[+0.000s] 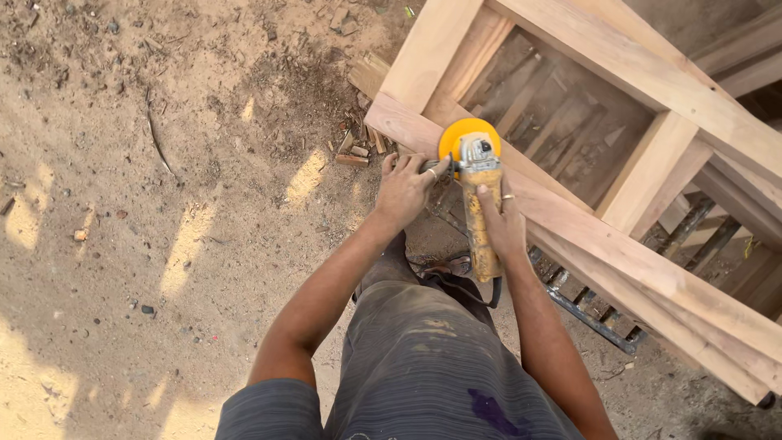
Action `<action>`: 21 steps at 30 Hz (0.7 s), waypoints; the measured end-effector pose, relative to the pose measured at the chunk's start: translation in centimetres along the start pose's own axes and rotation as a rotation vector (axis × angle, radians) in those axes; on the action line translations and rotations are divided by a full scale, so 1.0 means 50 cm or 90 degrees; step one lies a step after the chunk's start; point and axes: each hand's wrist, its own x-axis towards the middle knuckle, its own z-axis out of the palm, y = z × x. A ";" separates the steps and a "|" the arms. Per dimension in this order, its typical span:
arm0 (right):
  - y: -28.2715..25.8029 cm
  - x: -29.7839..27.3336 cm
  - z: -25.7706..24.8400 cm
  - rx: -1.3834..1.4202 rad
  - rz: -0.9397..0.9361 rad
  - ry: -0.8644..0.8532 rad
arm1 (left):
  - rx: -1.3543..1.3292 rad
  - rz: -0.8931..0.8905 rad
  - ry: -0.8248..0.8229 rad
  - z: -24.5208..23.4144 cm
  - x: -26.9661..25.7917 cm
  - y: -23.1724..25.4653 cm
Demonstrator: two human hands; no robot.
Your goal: The person uses a handheld angle grinder equipped with a sanding disc to smooth down various joints, edges, and inner frames of multiple wooden window or door frame assemblies.
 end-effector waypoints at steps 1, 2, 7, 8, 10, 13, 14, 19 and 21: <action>-0.019 0.011 0.018 -0.031 -0.026 -0.007 | -0.013 -0.018 0.005 -0.011 -0.009 -0.026; -0.039 0.021 0.036 -0.045 -0.027 -0.027 | -0.027 -0.036 0.010 -0.020 -0.018 -0.049; -0.121 0.080 0.116 -0.050 -0.121 -0.088 | -0.021 -0.101 0.061 -0.048 -0.026 -0.152; -0.135 0.097 0.127 -0.037 -0.126 -0.090 | -0.017 -0.113 0.071 -0.052 -0.016 -0.171; -0.164 0.129 0.149 -0.008 -0.137 -0.093 | -0.008 -0.116 0.093 -0.060 0.011 -0.208; -0.189 0.154 0.161 -0.001 -0.121 -0.081 | 0.003 -0.095 0.119 -0.073 0.035 -0.241; -0.195 0.159 0.164 0.016 -0.148 -0.092 | 0.006 -0.092 0.118 -0.077 0.036 -0.248; -0.200 0.156 0.181 0.002 -0.100 -0.135 | 0.031 -0.111 0.107 -0.074 -0.007 -0.259; -0.197 0.150 0.187 0.033 -0.132 -0.160 | 0.017 -0.134 0.098 -0.067 -0.028 -0.260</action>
